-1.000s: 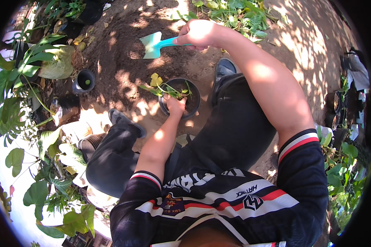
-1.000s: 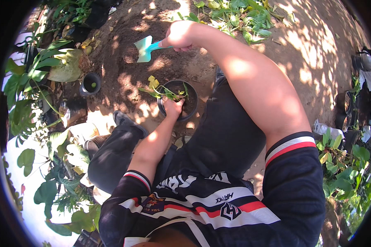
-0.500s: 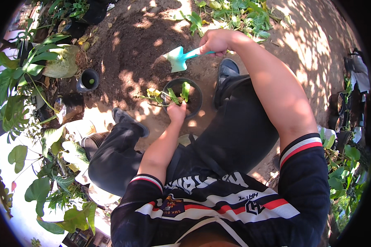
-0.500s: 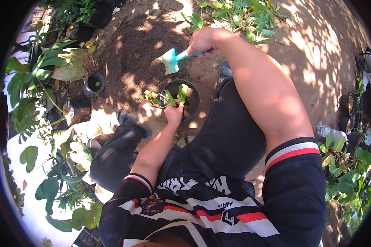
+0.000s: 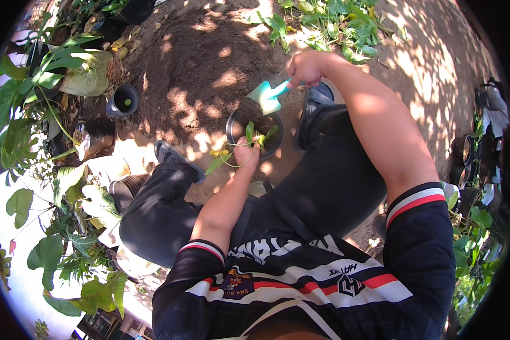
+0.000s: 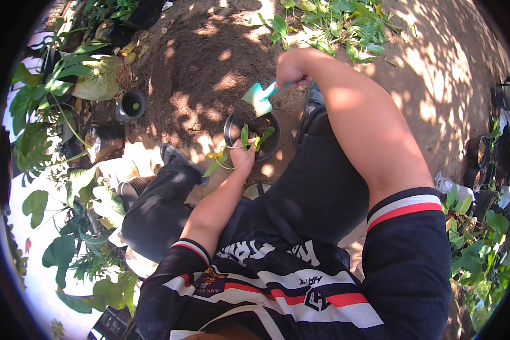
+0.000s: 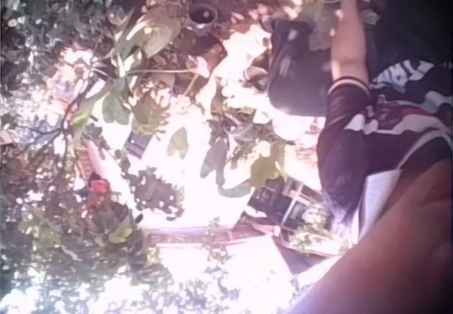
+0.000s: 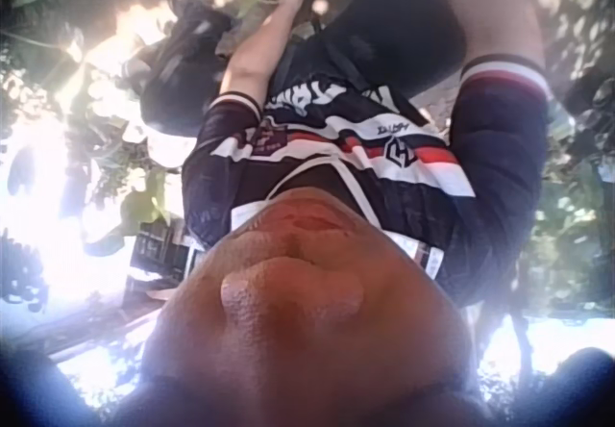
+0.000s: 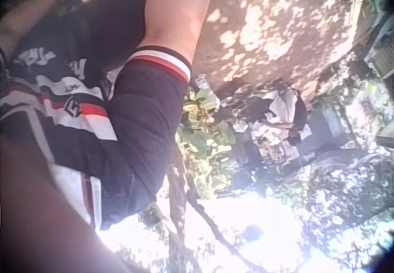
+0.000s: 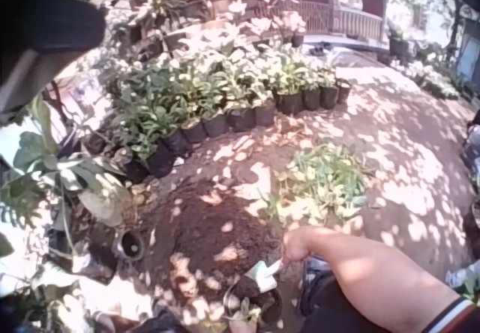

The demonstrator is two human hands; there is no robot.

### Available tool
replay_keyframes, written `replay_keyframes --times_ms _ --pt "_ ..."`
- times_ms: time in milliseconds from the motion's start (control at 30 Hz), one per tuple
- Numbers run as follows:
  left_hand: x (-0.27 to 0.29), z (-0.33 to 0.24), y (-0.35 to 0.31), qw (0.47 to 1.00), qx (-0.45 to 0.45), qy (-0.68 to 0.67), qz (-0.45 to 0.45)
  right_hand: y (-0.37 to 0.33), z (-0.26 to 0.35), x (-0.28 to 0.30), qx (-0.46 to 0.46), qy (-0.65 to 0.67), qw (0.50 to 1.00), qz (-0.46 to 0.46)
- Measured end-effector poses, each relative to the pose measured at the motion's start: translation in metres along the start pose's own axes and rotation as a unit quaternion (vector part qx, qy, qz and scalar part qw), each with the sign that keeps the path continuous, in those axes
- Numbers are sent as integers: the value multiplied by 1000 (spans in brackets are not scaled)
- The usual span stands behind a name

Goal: The person uses a trowel to fill a black pot with soil, places a small plant into the pot, adds more soil around the plant, and then carries the finished pot to another area.

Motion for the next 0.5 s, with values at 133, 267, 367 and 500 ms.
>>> replay_keyframes --times_ms 133,267,367,500 --pt "-5 17 7 999 30 2 -29 8 5 -7 -20 -61 998 13" --pt "6 -5 10 997 70 -30 -12 11 5 -10 -19 -89 996 9" --pt "12 -9 12 999 43 -4 -18 10 12 -14 -4 -122 992 18" --pt "10 -7 11 999 -15 1 -44 13 18 -22 29 -132 991 21"
Point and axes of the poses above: each hand's wrist, its own y-axis towards the middle knuckle, its own x-axis out of the back of the hand, z = x × y, the point moved 6 cm from there along y, towards the middle knuckle, and after that the axes turned 9 degrees about y, right-handed, at the moved point
